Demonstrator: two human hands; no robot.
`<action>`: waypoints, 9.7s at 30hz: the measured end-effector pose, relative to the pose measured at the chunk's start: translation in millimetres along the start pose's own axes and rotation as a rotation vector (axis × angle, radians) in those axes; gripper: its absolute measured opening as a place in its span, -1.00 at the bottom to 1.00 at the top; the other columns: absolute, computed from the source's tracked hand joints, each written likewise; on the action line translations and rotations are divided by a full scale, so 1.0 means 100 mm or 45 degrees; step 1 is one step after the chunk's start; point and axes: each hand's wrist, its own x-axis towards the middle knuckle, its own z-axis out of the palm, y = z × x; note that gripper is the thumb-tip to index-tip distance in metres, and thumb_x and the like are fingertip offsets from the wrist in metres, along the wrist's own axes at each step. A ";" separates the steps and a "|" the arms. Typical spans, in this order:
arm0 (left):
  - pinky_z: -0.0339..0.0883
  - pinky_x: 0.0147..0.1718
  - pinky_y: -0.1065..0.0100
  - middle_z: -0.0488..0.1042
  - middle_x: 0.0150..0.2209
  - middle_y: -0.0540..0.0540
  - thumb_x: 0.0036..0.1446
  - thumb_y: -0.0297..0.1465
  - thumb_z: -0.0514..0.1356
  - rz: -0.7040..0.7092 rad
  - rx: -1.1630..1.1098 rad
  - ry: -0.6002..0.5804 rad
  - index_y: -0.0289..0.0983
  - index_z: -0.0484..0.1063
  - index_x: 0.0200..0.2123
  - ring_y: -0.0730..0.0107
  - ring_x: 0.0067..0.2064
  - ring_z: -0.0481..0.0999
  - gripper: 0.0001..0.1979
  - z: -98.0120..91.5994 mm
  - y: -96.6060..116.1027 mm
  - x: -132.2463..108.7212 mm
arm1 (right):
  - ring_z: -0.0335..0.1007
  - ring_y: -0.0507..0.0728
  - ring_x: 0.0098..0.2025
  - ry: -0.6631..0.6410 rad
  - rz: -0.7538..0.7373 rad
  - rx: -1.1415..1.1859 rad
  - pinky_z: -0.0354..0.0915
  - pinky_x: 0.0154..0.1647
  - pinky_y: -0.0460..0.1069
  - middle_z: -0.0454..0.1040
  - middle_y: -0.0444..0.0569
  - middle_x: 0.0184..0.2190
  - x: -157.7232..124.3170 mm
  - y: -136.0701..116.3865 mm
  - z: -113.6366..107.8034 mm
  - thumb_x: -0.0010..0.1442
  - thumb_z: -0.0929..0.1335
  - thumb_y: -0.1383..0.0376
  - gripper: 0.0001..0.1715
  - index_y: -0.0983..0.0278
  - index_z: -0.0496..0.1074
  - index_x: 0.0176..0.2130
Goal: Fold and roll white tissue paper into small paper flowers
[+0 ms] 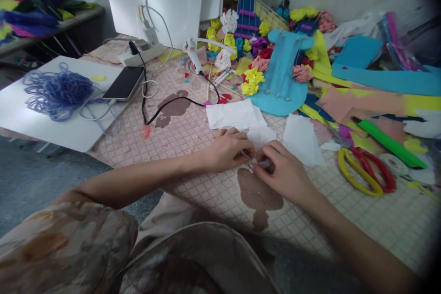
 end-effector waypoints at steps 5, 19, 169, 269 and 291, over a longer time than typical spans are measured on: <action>0.07 -0.11 0.22 0.47 -0.21 -0.01 0.07 -0.51 0.15 -0.054 0.026 0.066 -0.22 0.46 -0.29 0.26 -0.07 0.31 -0.85 -0.02 -0.09 -0.01 | 0.32 0.13 -0.27 -0.089 0.000 0.012 0.27 -0.34 0.02 0.29 -0.07 -0.26 -0.02 -0.01 -0.03 0.10 0.39 0.16 -0.74 0.21 0.26 -0.31; 0.18 -0.18 0.37 0.47 -0.28 -0.04 0.14 -0.48 0.16 0.214 -0.062 0.220 -0.28 0.44 -0.31 0.43 -0.22 0.42 -0.93 0.04 0.02 -0.05 | 0.32 0.16 -0.21 -0.096 -0.019 0.059 0.29 -0.26 0.06 0.28 -0.07 -0.23 -0.02 0.03 -0.02 0.07 0.41 0.20 -0.73 0.21 0.26 -0.29; 0.22 -0.06 0.28 0.39 -0.12 -0.11 0.15 -0.40 0.17 0.287 -0.021 0.030 -0.23 0.45 -0.13 0.31 -0.10 0.37 -0.80 0.15 -0.02 -0.06 | 0.35 0.12 -0.31 -0.062 0.119 0.121 0.30 -0.33 0.00 0.37 -0.09 -0.31 -0.07 0.34 -0.23 0.16 0.32 0.21 -0.85 0.19 0.31 -0.23; 0.07 -0.02 0.28 0.46 -0.18 -0.04 0.14 -0.40 0.20 0.210 -0.083 0.099 -0.22 0.47 -0.29 0.36 -0.09 0.36 -0.93 0.01 -0.08 -0.24 | 0.39 0.08 -0.22 -0.078 -0.400 0.318 0.38 -0.30 -0.05 0.35 0.01 -0.09 -0.20 0.35 -0.14 0.22 0.26 0.44 -0.76 0.17 0.37 -0.13; 0.01 -0.06 0.21 0.45 -0.19 -0.02 0.08 -0.37 0.27 0.040 -0.140 -0.076 -0.19 0.53 -0.32 0.28 -0.06 0.34 -0.94 -0.02 0.01 -0.07 | 0.29 0.05 -0.32 -0.124 -0.114 0.330 0.21 -0.37 -0.04 0.33 -0.08 -0.29 -0.13 0.13 -0.11 0.21 0.26 0.42 -0.88 0.23 0.34 -0.34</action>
